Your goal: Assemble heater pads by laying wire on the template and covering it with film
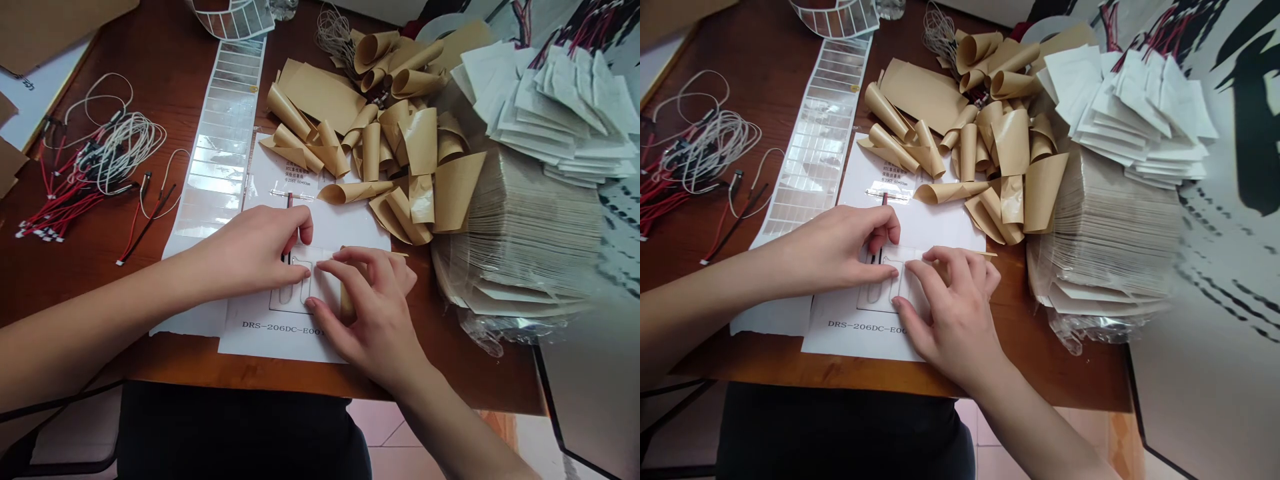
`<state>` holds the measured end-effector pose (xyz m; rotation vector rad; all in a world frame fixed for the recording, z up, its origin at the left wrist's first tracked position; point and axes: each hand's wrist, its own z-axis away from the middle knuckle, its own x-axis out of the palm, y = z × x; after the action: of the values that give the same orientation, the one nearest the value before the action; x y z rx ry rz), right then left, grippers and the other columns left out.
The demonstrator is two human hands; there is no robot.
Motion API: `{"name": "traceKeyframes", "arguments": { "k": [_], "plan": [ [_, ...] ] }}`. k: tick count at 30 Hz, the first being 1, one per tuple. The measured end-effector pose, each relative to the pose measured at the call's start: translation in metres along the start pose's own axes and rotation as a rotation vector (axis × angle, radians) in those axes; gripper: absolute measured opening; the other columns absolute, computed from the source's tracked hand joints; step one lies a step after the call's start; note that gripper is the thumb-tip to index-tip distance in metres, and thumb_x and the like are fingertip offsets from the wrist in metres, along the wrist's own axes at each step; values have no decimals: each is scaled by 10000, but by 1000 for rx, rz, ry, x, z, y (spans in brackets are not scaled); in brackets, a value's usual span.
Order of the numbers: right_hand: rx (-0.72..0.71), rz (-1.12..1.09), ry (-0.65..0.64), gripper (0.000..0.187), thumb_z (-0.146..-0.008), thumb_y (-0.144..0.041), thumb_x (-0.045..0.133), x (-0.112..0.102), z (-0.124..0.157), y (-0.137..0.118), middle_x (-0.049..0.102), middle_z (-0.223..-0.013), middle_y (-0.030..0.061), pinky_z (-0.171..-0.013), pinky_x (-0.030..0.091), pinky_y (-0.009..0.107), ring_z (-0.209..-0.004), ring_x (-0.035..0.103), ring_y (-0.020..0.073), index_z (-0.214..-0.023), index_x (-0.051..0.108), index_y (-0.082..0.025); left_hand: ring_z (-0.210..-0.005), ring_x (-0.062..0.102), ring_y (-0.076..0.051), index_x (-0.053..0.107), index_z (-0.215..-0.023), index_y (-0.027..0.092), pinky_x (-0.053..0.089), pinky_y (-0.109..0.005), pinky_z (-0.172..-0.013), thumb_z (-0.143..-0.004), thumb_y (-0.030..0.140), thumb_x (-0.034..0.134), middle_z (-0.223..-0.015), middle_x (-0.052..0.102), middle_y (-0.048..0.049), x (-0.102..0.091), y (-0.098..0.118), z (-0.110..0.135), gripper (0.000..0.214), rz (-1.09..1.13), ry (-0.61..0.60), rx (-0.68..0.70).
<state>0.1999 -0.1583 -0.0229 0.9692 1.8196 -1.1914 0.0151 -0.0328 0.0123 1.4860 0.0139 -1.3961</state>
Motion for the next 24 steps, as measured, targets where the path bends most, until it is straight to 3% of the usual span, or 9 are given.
{"name": "traceKeyframes", "arguments": {
  "k": [14,19,24],
  "plan": [
    [23,11,5,286,-920,-414,670,1,0,-1,595,-1182,107,-938,362,502,-1111,523,315,-1145,648,-239,-749,551,-169,572,-967,221,354,-293,-664,-789,311,688,-835,614,11,3,0,1,231,-78,10,50],
    [39,-15,17,299,-919,-431,671,2,-1,0,597,-1175,99,-933,372,488,-1099,541,302,-1155,644,-250,-742,560,-157,578,-956,218,376,-280,-662,-841,328,660,-824,613,10,-8,0,3,179,31,-55,57],
    [83,-18,110,241,-954,-350,612,2,-1,2,596,-1166,109,-913,420,475,-1094,575,295,-1164,636,-236,-805,582,-168,572,-1001,218,401,-273,-705,-755,325,753,-883,615,7,-22,0,1,324,4,-35,35]
  ]
}}
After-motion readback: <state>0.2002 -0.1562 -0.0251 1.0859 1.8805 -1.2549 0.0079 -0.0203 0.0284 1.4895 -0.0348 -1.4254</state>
